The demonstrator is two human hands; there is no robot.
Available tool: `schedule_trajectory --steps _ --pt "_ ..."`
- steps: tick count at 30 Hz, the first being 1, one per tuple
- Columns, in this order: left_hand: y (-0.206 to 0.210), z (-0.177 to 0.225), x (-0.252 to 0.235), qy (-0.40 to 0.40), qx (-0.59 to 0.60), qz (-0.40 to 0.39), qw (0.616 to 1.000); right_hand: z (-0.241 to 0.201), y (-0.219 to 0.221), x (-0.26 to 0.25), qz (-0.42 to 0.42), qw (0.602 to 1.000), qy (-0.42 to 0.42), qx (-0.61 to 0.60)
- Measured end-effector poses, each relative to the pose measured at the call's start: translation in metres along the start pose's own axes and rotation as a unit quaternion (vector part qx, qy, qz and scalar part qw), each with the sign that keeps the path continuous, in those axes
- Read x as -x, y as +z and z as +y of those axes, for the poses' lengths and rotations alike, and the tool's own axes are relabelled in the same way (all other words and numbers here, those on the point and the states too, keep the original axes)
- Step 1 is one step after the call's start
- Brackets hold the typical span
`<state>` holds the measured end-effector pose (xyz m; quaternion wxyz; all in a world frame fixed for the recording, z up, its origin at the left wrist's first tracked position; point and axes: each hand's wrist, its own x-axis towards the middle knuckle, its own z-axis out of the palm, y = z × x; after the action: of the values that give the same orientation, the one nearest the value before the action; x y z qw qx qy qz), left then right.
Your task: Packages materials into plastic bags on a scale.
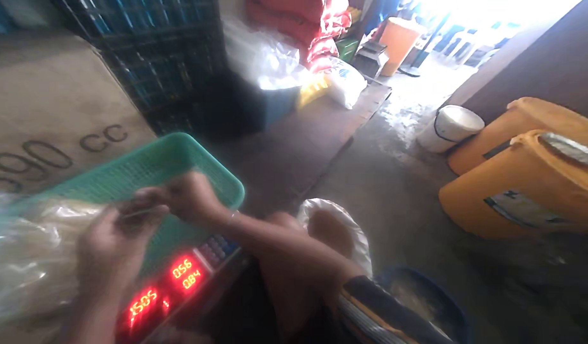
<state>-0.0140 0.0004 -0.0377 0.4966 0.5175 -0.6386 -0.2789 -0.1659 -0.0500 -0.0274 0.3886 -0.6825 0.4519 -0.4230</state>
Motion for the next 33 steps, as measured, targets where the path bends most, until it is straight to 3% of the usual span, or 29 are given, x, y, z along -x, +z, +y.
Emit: schedule_trajectory --steps 5,7,10,14,17,21,26,28,30,33 --pt "-0.006 -0.016 -0.004 -0.073 0.055 0.020 0.996 -0.006 0.001 -0.002 -0.113 0.984 0.061 -0.120" --pt "-0.017 -0.018 -0.006 -0.099 0.067 0.017 0.993 -0.004 -0.002 -0.003 -0.136 0.981 0.049 -0.132" --pt "-0.023 -0.015 -0.008 -0.120 0.069 0.052 0.989 0.001 -0.005 -0.004 -0.114 0.989 0.021 -0.092" --pt "-0.026 -0.003 -0.007 -0.114 -0.021 0.100 0.988 0.005 -0.007 -0.003 -0.054 0.998 0.008 0.036" --pt "-0.026 0.006 -0.004 -0.048 -0.149 0.065 0.985 0.000 -0.005 -0.001 0.003 0.990 -0.040 0.133" --pt "-0.018 0.017 0.001 0.022 -0.228 0.046 0.972 0.000 0.008 0.003 0.009 0.976 -0.147 0.159" --pt "-0.012 0.028 0.001 -0.029 -0.291 0.049 0.955 0.007 0.017 0.007 0.031 0.958 -0.240 0.154" --pt "-0.016 0.028 0.000 -0.040 -0.322 0.082 0.942 0.003 0.016 0.009 0.056 0.954 -0.226 0.189" --pt "-0.022 0.030 -0.001 -0.064 -0.336 0.085 0.936 -0.004 0.009 0.008 0.063 0.963 -0.148 0.218" --pt "-0.022 0.021 -0.004 -0.103 -0.276 0.061 0.954 -0.003 0.003 0.000 0.058 0.988 -0.048 0.136"
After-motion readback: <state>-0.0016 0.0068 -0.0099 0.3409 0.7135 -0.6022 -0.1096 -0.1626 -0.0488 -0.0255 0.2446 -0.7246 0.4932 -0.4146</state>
